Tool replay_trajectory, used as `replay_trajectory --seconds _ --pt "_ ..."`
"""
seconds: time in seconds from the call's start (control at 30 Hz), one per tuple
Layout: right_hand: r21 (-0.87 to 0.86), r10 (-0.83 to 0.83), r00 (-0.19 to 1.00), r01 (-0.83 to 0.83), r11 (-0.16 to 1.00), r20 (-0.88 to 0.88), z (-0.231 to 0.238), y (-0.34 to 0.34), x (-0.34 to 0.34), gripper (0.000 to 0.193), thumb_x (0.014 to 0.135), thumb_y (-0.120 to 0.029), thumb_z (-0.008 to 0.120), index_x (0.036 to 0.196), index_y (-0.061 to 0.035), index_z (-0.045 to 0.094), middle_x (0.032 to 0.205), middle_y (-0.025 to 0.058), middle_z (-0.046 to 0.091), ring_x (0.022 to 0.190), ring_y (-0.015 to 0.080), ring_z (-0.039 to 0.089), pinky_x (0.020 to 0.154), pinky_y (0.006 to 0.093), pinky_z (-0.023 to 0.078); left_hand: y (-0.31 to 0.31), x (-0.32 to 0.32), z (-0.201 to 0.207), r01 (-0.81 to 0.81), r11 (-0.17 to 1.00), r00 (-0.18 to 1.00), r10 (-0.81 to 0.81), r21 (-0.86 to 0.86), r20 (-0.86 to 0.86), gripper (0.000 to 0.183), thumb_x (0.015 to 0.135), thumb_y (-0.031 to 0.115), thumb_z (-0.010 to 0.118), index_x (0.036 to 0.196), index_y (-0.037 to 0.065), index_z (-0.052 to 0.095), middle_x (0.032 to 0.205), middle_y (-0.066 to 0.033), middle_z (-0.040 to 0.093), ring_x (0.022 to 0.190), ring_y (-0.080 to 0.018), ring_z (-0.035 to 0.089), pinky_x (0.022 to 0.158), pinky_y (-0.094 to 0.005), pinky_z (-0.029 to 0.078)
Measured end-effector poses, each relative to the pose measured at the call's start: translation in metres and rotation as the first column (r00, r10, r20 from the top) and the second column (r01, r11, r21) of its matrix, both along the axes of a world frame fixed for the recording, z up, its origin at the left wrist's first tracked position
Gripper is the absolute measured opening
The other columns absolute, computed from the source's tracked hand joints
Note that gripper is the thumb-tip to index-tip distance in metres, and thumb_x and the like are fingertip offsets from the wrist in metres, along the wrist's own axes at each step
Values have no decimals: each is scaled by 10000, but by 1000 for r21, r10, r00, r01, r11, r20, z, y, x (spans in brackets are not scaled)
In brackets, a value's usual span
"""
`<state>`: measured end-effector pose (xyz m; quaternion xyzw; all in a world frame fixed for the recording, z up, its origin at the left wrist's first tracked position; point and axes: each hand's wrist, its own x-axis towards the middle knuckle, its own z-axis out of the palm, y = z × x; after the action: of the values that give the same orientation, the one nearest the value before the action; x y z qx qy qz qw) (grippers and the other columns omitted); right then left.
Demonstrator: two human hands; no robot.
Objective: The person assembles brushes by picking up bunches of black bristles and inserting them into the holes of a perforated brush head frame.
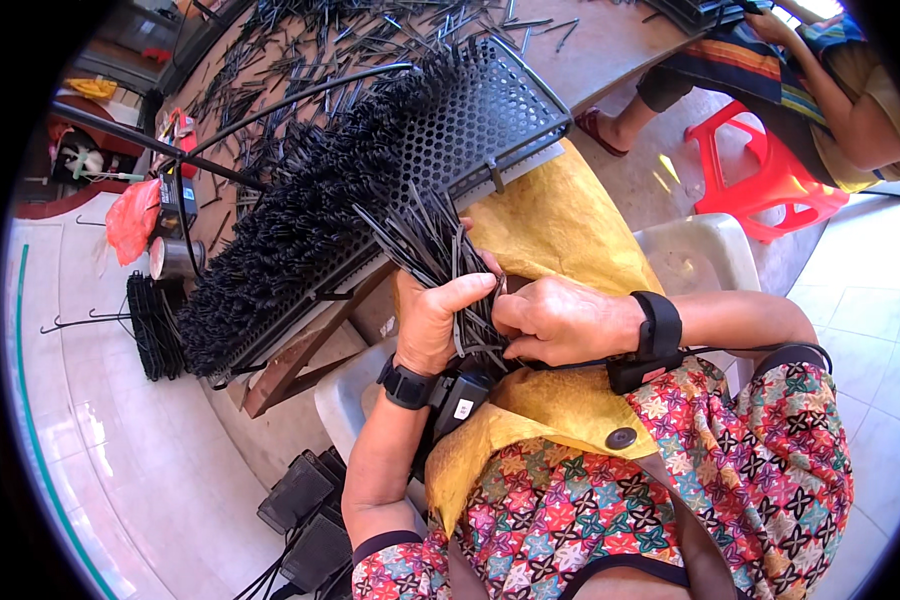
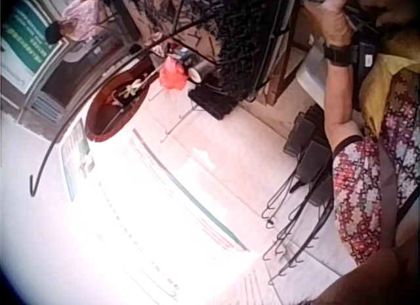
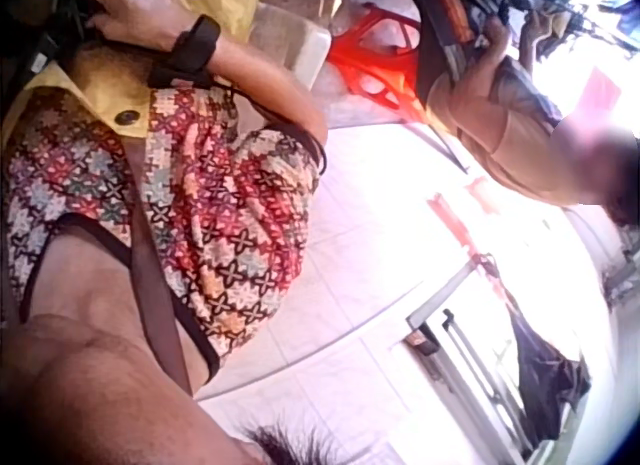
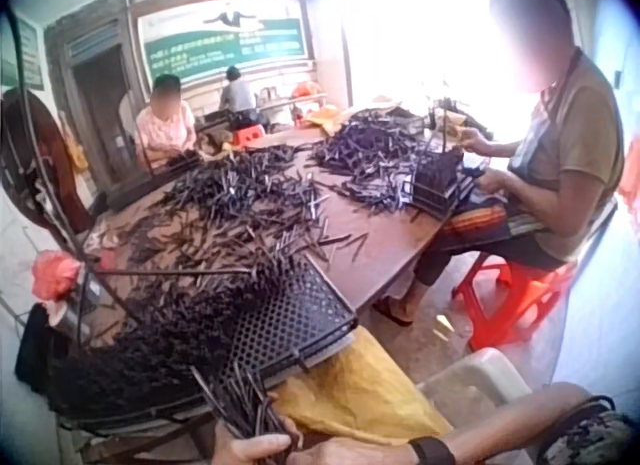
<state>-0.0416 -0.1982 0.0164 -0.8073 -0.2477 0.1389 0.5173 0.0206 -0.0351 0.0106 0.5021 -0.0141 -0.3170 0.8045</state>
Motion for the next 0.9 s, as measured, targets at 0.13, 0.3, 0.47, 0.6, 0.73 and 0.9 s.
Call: replay_trajectory --seconds 0.13,0.3,0.47,0.6,0.73,0.9 --pt "1 18 998 -18 1000 66 -1 -3 -1 186 721 -41 649 838 -15 507 677 155 576 661 355 586 581 417 444 0 2 9 6 997 992 -16 73 124 560 683 -13 594 1201 -6 383 816 -124 603 714 -228 611 665 -336 519" --pt "-35 -8 993 12 999 118 7 -22 -2 329 719 13 601 1036 -7 516 653 135 569 588 327 572 545 392 446 3 17 29 -108 992 976 92 73 197 562 698 -16 597 1215 -16 375 832 -121 600 679 -230 609 611 -337 530" --pt "17 -135 985 134 991 105 7 -57 12 542 715 44 578 1245 -13 478 615 83 564 525 169 575 501 302 451 3 17 34 -131 989 966 111 72 234 544 685 -24 625 1183 -7 405 809 -103 607 670 -203 611 607 -318 523" --pt "149 -338 941 329 932 34 21 -62 39 443 729 40 608 1161 -20 532 665 30 596 527 51 546 479 208 423 -4 0 7 -50 991 988 31 122 153 564 660 -27 626 1176 3 401 796 -112 603 670 -213 602 621 -327 513" --pt "310 -602 797 561 768 47 20 -51 72 235 777 33 628 991 -7 539 703 17 608 563 38 547 486 179 417 -2 -1 -4 -20 999 998 18 43 61 563 682 -55 644 1192 -3 412 808 -101 603 676 -188 597 637 -309 503" --pt "496 -783 540 612 616 307 24 -32 122 180 764 -56 666 880 3 541 695 129 630 635 157 639 560 275 484 -2 -1 -5 6 1000 1000 -6 1 4 613 652 -45 649 1200 11 380 822 -130 591 709 -248 607 626 -361 522"
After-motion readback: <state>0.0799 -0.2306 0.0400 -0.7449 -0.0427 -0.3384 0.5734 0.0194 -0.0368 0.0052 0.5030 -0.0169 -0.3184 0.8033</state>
